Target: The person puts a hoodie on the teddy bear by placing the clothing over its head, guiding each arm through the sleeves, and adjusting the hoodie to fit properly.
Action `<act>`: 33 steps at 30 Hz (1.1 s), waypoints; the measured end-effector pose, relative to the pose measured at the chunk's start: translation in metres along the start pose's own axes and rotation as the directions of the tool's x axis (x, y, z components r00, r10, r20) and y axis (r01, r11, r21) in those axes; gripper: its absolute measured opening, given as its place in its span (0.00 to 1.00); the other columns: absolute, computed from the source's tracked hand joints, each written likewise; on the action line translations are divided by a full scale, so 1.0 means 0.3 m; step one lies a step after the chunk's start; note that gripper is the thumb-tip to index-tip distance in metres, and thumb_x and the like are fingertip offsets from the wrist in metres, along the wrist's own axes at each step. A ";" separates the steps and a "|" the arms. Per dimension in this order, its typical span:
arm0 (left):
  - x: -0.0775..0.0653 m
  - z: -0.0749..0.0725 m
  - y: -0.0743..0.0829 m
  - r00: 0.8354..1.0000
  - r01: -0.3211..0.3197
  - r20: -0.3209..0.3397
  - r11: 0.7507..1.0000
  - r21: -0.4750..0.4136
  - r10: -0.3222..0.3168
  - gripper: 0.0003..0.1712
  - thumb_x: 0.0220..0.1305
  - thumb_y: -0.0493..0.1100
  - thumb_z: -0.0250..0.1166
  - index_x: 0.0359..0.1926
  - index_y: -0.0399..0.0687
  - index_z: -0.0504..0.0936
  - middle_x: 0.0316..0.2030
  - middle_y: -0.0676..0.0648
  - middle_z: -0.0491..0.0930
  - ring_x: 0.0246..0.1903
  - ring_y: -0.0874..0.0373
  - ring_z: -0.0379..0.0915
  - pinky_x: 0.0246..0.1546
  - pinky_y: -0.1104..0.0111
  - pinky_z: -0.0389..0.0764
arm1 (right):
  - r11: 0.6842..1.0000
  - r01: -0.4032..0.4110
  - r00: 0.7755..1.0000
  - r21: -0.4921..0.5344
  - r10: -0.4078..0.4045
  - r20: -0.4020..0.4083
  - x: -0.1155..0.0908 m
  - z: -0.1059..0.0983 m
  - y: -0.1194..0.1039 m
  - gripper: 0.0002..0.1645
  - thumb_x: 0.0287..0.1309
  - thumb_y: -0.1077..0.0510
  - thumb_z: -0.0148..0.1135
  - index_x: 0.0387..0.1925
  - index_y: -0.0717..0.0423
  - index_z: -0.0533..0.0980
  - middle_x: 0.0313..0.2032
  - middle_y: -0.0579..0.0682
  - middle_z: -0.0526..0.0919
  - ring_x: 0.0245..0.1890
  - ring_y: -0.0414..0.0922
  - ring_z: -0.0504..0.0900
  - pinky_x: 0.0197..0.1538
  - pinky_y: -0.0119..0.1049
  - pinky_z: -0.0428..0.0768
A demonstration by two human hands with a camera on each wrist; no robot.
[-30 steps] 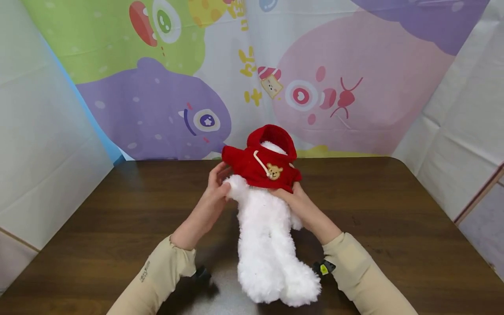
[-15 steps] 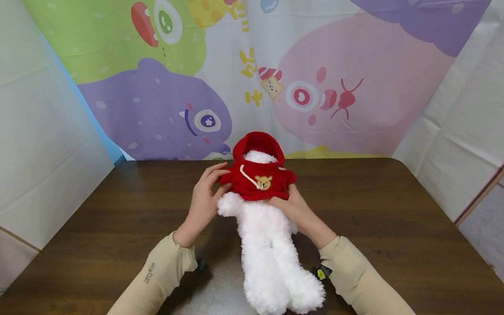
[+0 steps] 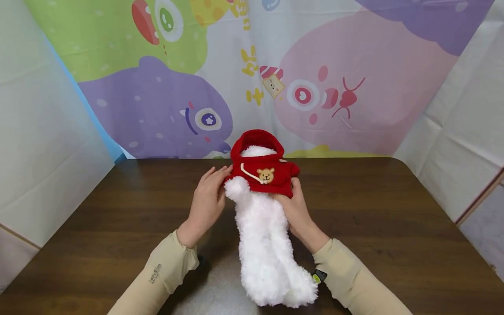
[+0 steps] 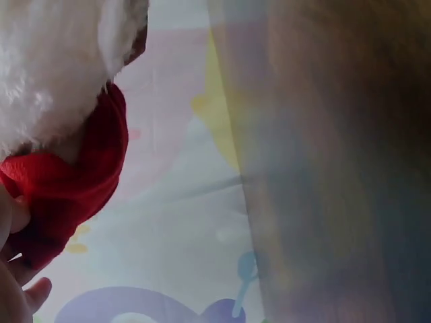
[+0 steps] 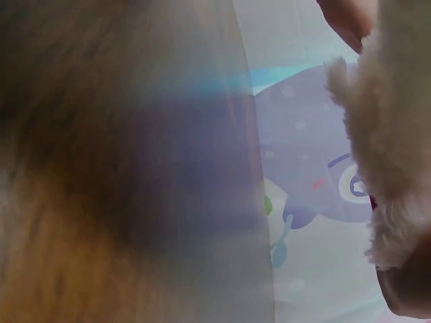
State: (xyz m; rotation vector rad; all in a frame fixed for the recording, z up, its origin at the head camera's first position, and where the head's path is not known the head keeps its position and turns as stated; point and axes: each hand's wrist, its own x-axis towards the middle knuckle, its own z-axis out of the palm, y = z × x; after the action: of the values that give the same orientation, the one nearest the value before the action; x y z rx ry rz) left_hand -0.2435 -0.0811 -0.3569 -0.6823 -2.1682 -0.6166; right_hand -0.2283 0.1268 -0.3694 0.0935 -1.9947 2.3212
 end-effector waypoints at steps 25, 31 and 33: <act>0.023 -0.044 0.076 0.680 0.730 0.579 0.497 -0.470 -0.451 0.35 0.62 0.57 0.53 0.65 0.48 0.55 0.59 0.43 0.67 0.57 0.50 0.65 0.57 0.55 0.67 | 0.882 0.001 0.989 -0.472 0.068 0.128 -0.005 -0.028 -0.035 0.41 0.54 0.54 0.61 0.60 0.60 0.48 0.55 0.60 0.63 0.52 0.52 0.69 0.50 0.40 0.74; -0.011 -0.001 0.105 0.702 0.633 0.568 0.741 -0.224 -0.429 0.55 0.43 0.61 0.69 0.65 0.45 0.50 0.57 0.46 0.68 0.51 0.52 0.70 0.48 0.56 0.75 | 0.847 0.053 0.951 -0.529 0.118 0.285 -0.035 -0.023 -0.026 0.49 0.53 0.49 0.61 0.63 0.55 0.40 0.59 0.58 0.59 0.58 0.54 0.64 0.56 0.51 0.69; -0.024 0.011 0.108 0.725 0.590 0.556 0.783 -0.198 -0.406 0.57 0.40 0.61 0.71 0.64 0.44 0.50 0.56 0.46 0.68 0.50 0.53 0.71 0.47 0.56 0.75 | 0.849 0.047 0.932 -0.526 0.152 0.328 -0.034 -0.027 -0.017 0.48 0.54 0.51 0.59 0.63 0.55 0.39 0.60 0.58 0.56 0.59 0.53 0.61 0.58 0.53 0.66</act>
State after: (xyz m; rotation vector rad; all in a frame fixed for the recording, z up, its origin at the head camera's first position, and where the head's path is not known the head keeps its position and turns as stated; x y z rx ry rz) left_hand -0.2205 -0.0570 -0.3577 -0.4399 -2.7868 -1.2841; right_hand -0.2175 0.1355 -0.3666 0.4597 -2.7735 1.7826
